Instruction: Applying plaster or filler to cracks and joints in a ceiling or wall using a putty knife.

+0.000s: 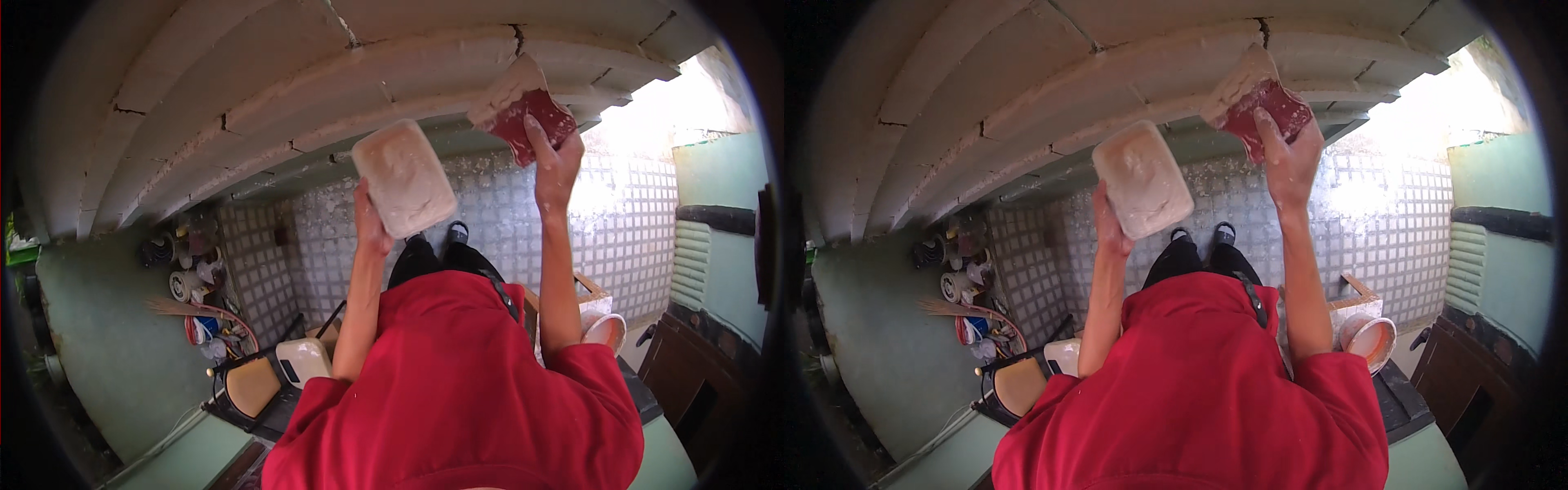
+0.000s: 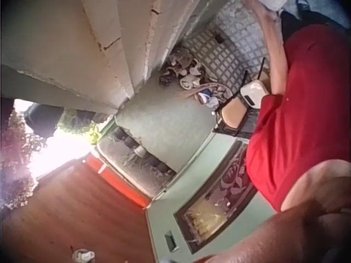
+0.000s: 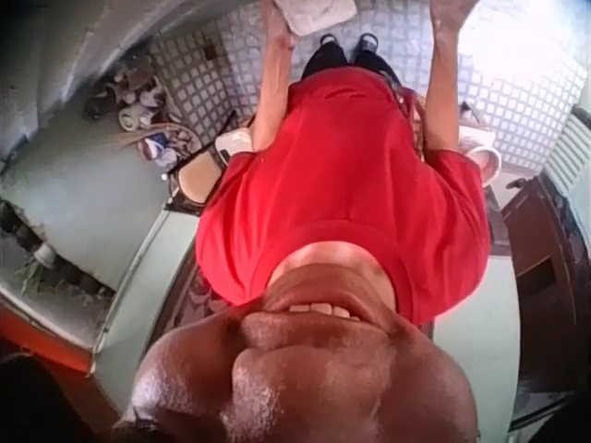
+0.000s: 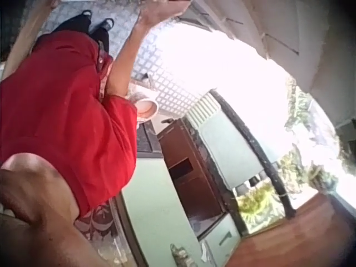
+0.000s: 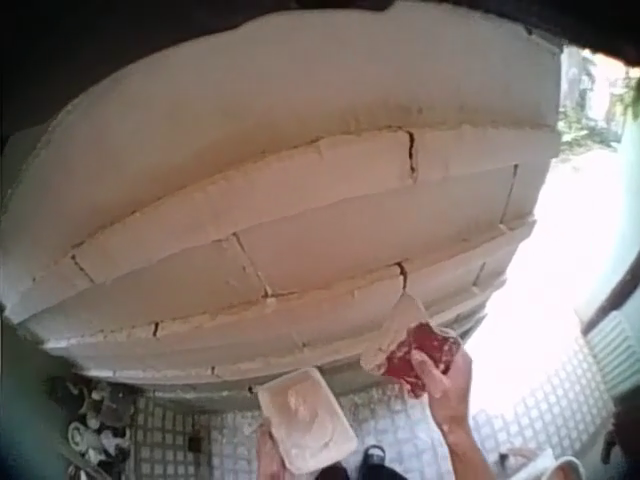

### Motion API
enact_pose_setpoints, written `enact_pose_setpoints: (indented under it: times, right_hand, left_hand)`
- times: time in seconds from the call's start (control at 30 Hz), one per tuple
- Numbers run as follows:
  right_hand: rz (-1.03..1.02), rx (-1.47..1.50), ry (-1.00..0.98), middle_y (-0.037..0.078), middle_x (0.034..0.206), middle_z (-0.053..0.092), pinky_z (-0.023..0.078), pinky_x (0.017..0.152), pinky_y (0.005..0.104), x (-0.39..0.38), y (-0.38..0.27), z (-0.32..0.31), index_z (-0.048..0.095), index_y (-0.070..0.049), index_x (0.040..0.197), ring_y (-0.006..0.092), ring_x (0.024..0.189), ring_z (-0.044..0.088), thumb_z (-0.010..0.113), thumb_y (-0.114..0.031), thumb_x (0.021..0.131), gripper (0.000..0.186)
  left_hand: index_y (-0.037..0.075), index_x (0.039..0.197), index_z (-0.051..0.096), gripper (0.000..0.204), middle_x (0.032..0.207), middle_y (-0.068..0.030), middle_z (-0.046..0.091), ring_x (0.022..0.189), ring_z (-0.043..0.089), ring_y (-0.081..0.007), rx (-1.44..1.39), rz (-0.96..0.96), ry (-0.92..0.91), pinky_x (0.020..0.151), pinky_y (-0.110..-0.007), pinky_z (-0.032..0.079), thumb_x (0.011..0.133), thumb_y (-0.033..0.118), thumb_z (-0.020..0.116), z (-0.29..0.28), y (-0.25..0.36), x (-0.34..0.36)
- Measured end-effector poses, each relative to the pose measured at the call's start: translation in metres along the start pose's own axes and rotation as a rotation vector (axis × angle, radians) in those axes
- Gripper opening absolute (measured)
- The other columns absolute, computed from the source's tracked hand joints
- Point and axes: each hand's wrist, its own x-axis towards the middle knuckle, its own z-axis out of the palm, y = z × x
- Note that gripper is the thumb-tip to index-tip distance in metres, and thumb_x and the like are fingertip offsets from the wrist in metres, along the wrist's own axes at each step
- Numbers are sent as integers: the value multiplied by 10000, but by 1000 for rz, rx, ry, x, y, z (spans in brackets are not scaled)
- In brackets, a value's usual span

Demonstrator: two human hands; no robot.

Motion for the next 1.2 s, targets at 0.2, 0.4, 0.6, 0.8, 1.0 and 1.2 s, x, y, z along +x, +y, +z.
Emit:
enact_pose_setpoints:
  times: [0.2, 0.4, 0.6, 0.8, 1.0, 1.2]
  right_hand:
    - [20, -416, -290, 187, 897, 690, 510, 765, 367, -15, -3, -2, 629, 19, 1052, 304, 805, 678, 680, -166, 795, 320]
    - [139, -521, -441, 221, 873, 673, 503, 767, 397, -14, 1, 1, 634, 19, 1014, 391, 836, 660, 658, -194, 786, 313]
    - [164, -533, -465, 217, 862, 679, 503, 769, 392, -9, 12, 9, 639, 36, 992, 356, 830, 677, 653, -183, 776, 308]
    - [237, -500, -416, 199, 855, 689, 506, 761, 375, -13, 27, 10, 644, 43, 980, 315, 812, 683, 655, -166, 773, 294]
    - [441, -196, -410, 119, 867, 690, 516, 728, 314, -12, 38, -2, 638, 69, 994, 173, 785, 661, 633, -64, 805, 231]
    - [603, 9, -394, 127, 969, 676, 537, 754, 281, 11, 53, -33, 586, 76, 1115, 164, 821, 658, 621, -16, 840, 292]
  left_hand:
    - [8, 1403, 371, 617, 1367, -162, 507, 1232, 537, -293, 86, -78, -153, 1051, -441, 439, 992, 468, 354, 48, -14, 23]
    - [-6, 1369, 408, 598, 1329, -161, 532, 1196, 563, -265, 102, -175, -286, 1020, -417, 462, 992, 456, 375, 64, -22, 37]
    - [80, 1256, 440, 423, 1222, -98, 551, 1118, 577, -202, 140, -177, -233, 956, -385, 494, 1004, 418, 404, 69, -32, 43]
    - [122, 1126, 417, 260, 1093, -66, 534, 1027, 577, -163, 119, -198, -285, 891, -355, 515, 1024, 361, 391, 72, -36, 44]
    - [119, 1117, 414, 279, 1013, -47, 517, 927, 561, -134, 215, -151, -282, 793, -323, 522, 1021, 380, 405, 75, -53, 45]
    - [122, 1094, 415, 291, 938, -26, 511, 818, 539, -102, 305, -113, -238, 673, -274, 494, 1019, 403, 396, 94, -75, 55]
